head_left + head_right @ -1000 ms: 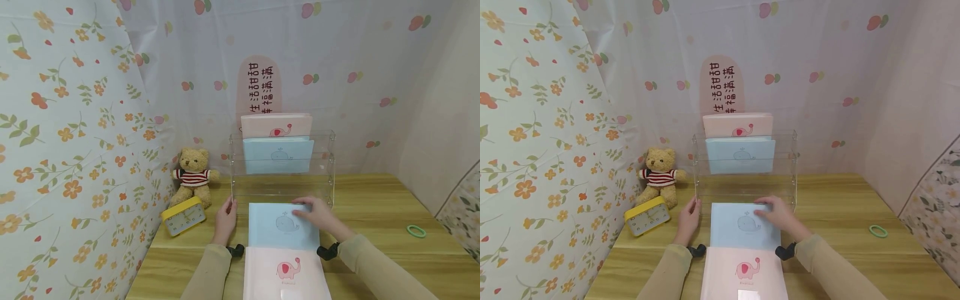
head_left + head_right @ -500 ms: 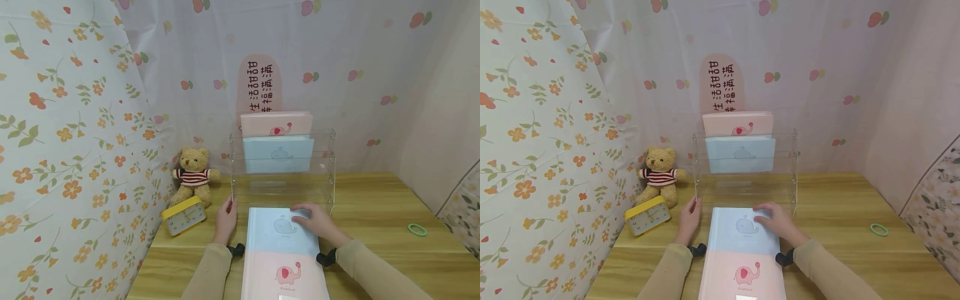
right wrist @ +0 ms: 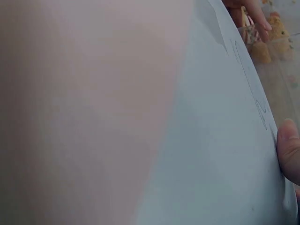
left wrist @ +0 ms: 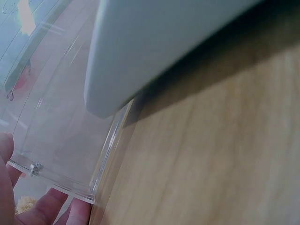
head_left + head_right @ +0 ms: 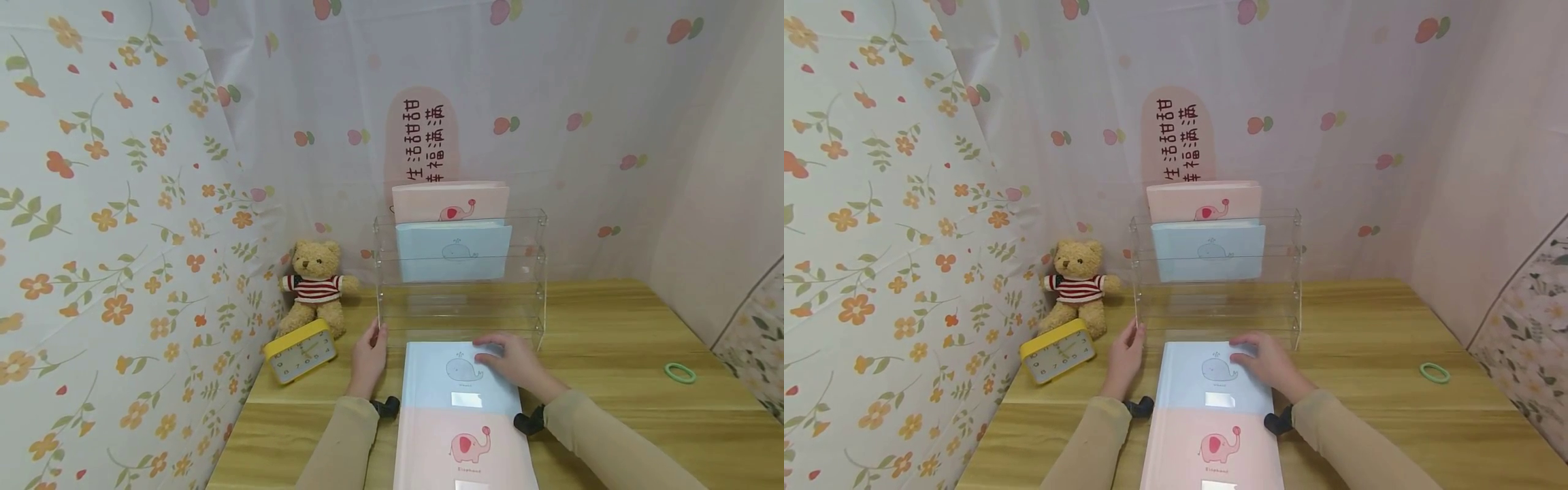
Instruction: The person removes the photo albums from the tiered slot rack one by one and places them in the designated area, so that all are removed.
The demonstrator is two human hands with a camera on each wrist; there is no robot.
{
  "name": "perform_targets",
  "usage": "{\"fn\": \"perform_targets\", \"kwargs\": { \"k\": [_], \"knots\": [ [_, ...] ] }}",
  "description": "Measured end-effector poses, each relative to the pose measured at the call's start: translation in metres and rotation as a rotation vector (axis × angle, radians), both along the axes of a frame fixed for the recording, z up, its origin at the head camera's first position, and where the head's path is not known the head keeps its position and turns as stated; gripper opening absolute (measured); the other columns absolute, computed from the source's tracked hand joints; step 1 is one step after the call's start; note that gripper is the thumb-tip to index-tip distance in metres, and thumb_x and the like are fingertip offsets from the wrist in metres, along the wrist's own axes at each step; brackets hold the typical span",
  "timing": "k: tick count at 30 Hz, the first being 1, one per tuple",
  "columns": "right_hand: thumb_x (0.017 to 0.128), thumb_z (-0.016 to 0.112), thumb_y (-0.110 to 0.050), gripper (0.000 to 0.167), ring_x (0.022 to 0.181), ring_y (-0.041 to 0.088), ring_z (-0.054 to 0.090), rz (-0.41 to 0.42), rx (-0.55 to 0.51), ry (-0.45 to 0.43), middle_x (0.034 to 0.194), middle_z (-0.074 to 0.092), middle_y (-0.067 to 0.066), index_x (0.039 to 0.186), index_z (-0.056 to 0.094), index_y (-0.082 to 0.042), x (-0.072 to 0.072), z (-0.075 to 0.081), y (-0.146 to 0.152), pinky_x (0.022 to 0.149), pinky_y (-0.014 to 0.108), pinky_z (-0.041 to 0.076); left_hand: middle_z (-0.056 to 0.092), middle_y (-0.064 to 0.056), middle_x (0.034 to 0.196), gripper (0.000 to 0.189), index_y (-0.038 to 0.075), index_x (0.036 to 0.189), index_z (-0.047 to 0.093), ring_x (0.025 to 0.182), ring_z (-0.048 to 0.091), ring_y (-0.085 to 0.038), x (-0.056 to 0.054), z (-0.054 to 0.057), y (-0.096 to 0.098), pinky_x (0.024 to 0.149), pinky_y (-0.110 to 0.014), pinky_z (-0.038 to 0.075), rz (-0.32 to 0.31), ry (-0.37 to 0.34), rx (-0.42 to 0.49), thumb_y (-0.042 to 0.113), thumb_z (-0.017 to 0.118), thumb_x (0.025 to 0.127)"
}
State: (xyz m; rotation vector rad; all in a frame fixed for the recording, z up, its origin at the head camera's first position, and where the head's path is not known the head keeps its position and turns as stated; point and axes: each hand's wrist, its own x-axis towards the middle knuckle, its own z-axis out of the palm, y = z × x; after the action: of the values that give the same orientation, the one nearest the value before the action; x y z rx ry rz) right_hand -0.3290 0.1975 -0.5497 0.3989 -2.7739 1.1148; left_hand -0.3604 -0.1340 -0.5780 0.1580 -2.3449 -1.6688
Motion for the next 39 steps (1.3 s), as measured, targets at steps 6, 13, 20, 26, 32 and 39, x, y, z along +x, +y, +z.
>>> {"fn": "perform_targets", "kwargs": {
  "k": [6,13,20,26,32,39],
  "knots": [
    [0.097,0.087,-0.025,0.029,0.138,0.049,0.064,-0.001,0.029,-0.010,0.137,0.077,0.016,0.124,0.083,-0.016,-0.001,-0.001,0.000,0.116,0.071,0.047,0.078,-0.011,0.137,0.053,0.024,0.158,0.063,0.122,0.072,-0.029,-0.001,0.000,0.000,0.104,-0.053,0.059,0.000,0.003,-0.002,0.050,0.063,0.112],
    [0.098,0.086,-0.026,0.028,0.137,0.048,0.065,0.019,0.050,-0.019,0.137,0.077,0.017,0.124,0.082,-0.015,0.000,-0.003,0.001,0.116,0.070,0.048,0.077,-0.009,0.139,0.054,0.024,0.159,0.061,0.124,0.072,-0.029,0.000,0.001,0.000,0.105,-0.053,0.059,-0.010,0.009,0.005,0.050,0.063,0.112],
    [0.100,0.083,-0.029,0.029,0.136,0.047,0.066,0.043,0.161,-0.036,0.136,0.078,0.016,0.126,0.082,-0.016,0.004,0.000,-0.003,0.114,0.067,0.051,0.079,-0.008,0.134,0.055,0.025,0.159,0.062,0.119,0.073,-0.027,0.000,0.001,0.000,0.102,-0.052,0.059,-0.006,0.000,-0.003,0.052,0.062,0.112],
    [0.100,0.083,-0.028,0.030,0.132,0.046,0.068,0.053,0.254,-0.024,0.135,0.078,0.015,0.127,0.082,-0.016,0.007,0.002,-0.004,0.112,0.067,0.053,0.079,-0.008,0.133,0.057,0.023,0.158,0.063,0.117,0.073,-0.025,-0.001,-0.001,0.000,0.100,-0.050,0.060,-0.004,0.008,-0.013,0.055,0.062,0.111],
    [0.099,0.084,-0.029,0.029,0.127,0.045,0.071,0.031,0.315,-0.018,0.132,0.078,0.015,0.125,0.083,-0.016,0.009,0.005,-0.007,0.108,0.065,0.057,0.080,-0.008,0.133,0.055,0.025,0.157,0.064,0.117,0.074,-0.025,-0.002,-0.003,0.000,0.100,-0.050,0.059,0.006,0.012,-0.009,0.053,0.064,0.111],
    [0.101,0.081,-0.028,0.018,0.109,0.040,0.076,-0.048,0.292,0.057,0.118,0.080,0.016,0.112,0.085,-0.013,0.009,0.022,-0.009,0.093,0.059,0.063,0.080,-0.009,0.130,0.048,0.024,0.157,0.064,0.114,0.074,-0.025,-0.002,-0.002,0.002,0.097,-0.048,0.060,0.009,0.007,-0.023,0.042,0.063,0.113]
  ]
}}
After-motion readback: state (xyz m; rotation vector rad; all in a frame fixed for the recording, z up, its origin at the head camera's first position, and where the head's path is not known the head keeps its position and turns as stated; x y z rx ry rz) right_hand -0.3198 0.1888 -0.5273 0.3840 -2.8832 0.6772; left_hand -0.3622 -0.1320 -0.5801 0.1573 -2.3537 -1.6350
